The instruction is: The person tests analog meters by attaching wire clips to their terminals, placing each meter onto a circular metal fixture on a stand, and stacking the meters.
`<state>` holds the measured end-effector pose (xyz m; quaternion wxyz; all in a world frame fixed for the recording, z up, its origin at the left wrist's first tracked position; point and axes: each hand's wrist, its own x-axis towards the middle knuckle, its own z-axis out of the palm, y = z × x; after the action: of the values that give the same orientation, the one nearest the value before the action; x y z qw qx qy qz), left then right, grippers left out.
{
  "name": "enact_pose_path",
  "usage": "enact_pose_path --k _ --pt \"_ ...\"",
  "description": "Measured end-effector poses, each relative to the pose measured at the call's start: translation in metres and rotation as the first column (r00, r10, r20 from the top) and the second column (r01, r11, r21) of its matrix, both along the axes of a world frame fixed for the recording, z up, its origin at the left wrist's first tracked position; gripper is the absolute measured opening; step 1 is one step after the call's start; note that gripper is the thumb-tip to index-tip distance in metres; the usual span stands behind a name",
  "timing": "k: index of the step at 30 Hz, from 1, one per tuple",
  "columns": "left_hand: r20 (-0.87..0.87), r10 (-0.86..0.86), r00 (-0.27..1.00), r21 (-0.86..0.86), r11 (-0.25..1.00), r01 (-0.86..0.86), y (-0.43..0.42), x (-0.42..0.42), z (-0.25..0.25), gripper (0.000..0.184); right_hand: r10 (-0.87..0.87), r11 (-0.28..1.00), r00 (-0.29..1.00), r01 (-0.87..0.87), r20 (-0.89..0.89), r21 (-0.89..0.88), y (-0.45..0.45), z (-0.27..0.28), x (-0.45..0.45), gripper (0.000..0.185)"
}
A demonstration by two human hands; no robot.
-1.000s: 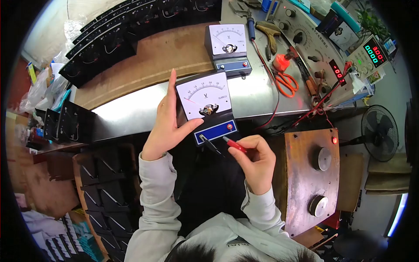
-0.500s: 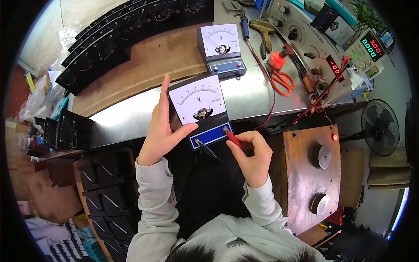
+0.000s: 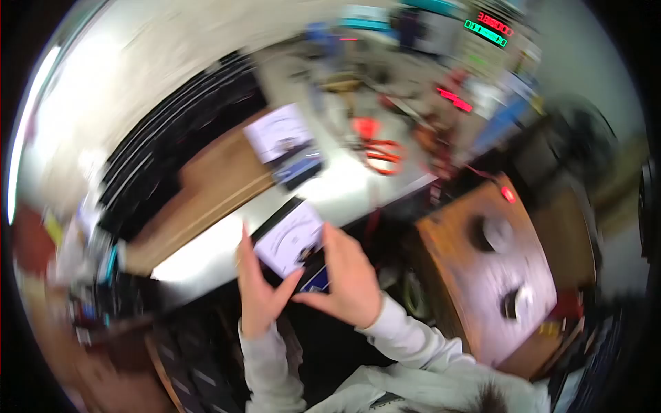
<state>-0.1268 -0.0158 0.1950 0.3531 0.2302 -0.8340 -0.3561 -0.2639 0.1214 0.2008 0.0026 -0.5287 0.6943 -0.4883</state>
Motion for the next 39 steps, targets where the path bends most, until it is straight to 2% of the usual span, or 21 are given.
enact_pose_path --k 1,2,3,5,6,7,8,9,10,11,12,15,17,19,20,27,29,31,34,37,39 --pt "0.024 0.055 0.998 -0.210 0.977 -0.048 0.020 -0.005 -0.001 0.105 -0.065 0.998 0.998 0.065 0.013 -0.020 0.009 -0.009 0.002 0.112" --pt "0.148 0.102 0.984 -0.358 0.933 -0.043 0.044 -0.008 0.016 0.103 -0.057 0.996 0.993 0.063 0.106 -0.057 0.022 -0.019 0.000 0.113" --pt "0.182 0.047 0.982 -0.378 0.926 0.026 0.067 -0.015 0.022 0.099 -0.051 0.993 0.978 0.070 0.203 -0.090 0.046 -0.030 -0.001 0.115" --pt "0.169 -0.218 0.961 -0.222 0.942 0.253 0.100 -0.026 0.009 0.096 -0.211 0.975 0.941 0.221 0.263 -0.006 0.101 -0.044 -0.008 0.114" --pt "0.169 -0.384 0.908 -0.114 0.907 0.405 0.111 -0.029 -0.001 0.096 -0.412 0.911 0.908 0.410 0.075 0.038 0.134 -0.052 -0.016 0.115" --pt "0.149 -0.517 0.843 -0.016 0.851 0.525 0.122 -0.033 -0.011 0.096 -0.552 0.826 0.824 0.561 -0.128 0.047 0.166 -0.052 -0.027 0.116" --pt "0.135 -0.577 0.806 0.078 0.817 0.571 0.133 -0.036 -0.014 0.087 -0.676 0.724 0.736 0.668 -0.015 0.173 0.197 -0.044 -0.037 0.117" --pt "0.118 -0.591 0.798 0.089 0.807 0.584 0.140 -0.038 -0.017 0.087 -0.815 0.548 0.571 0.814 -0.097 0.193 0.230 -0.053 -0.050 0.114" --pt "0.201 -0.630 0.750 0.155 0.777 0.610 0.144 -0.040 -0.021 0.083 -0.899 0.420 0.437 0.881 -0.035 0.216 0.259 -0.047 -0.066 0.111" --pt "0.286 -0.665 0.690 0.218 0.746 0.629 0.145 -0.043 -0.023 0.079 -0.946 0.252 0.292 0.937 -0.144 0.242 0.287 -0.045 -0.080 0.107" --pt "0.322 -0.666 0.673 0.157 0.738 0.656 0.146 -0.047 -0.022 0.073 -0.952 0.130 0.154 0.986 -0.265 0.105 0.321 -0.070 -0.095 0.106" --pt "0.416 -0.721 0.555 0.138 0.653 0.745 0.140 -0.056 -0.016 0.073 -0.972 -0.048 0.004 0.975 -0.236 0.215 0.361 -0.077 -0.108 0.108" --pt "0.431 -0.734 0.525 0.106 0.619 0.778 0.139 -0.061 -0.012 0.072 -0.965 -0.107 -0.044 0.967 -0.260 0.232 0.361 -0.085 -0.107 0.109" --pt "0.438 -0.661 0.610 -0.060 0.655 0.753 0.141 -0.062 -0.005 0.045 -0.938 -0.149 -0.065 0.963 -0.342 0.225 0.357 -0.088 -0.106 0.110" --pt "0.514 -0.669 0.537 0.047 0.647 0.761 0.136 -0.058 -0.007 0.060 -0.945 -0.157 -0.075 0.958 -0.319 0.240 0.355 -0.088 -0.105 0.111" --pt "0.500 -0.765 0.407 0.305 0.595 0.744 0.144 -0.052 -0.006 0.053 -0.943 -0.208 -0.121 0.943 -0.311 0.261 0.346 -0.087 -0.103 0.118" --pt "0.509 -0.774 0.376 0.319 0.575 0.753 0.144 -0.052 -0.015 0.054 -0.937 -0.208 -0.121 0.946 -0.329 0.246 0.348 -0.089 -0.103 0.119" --pt "0.521 -0.772 0.364 0.302 0.566 0.767 0.143 -0.050 -0.024 0.070 -0.931 -0.213 -0.125 0.949 -0.342 0.233 0.348 -0.090 -0.104 0.118" --pt "0.551 -0.743 0.380 0.253 0.583 0.772 0.143 -0.049 -0.023 0.068 -0.933 -0.220 -0.130 0.945 -0.336 0.244 0.348 -0.090 -0.105 0.117" --pt "0.568 -0.735 0.369 0.301 0.603 0.739 0.145 -0.050 -0.009 0.055 -0.937 -0.206 -0.121 0.949 -0.327 0.237 0.348 -0.091 -0.105 0.118" --pt "0.563 -0.741 0.367 0.308 0.600 0.738 0.144 -0.048 -0.010 0.055 -0.933 -0.202 -0.118 0.953 -0.341 0.225 0.350 -0.091 -0.105 0.118"
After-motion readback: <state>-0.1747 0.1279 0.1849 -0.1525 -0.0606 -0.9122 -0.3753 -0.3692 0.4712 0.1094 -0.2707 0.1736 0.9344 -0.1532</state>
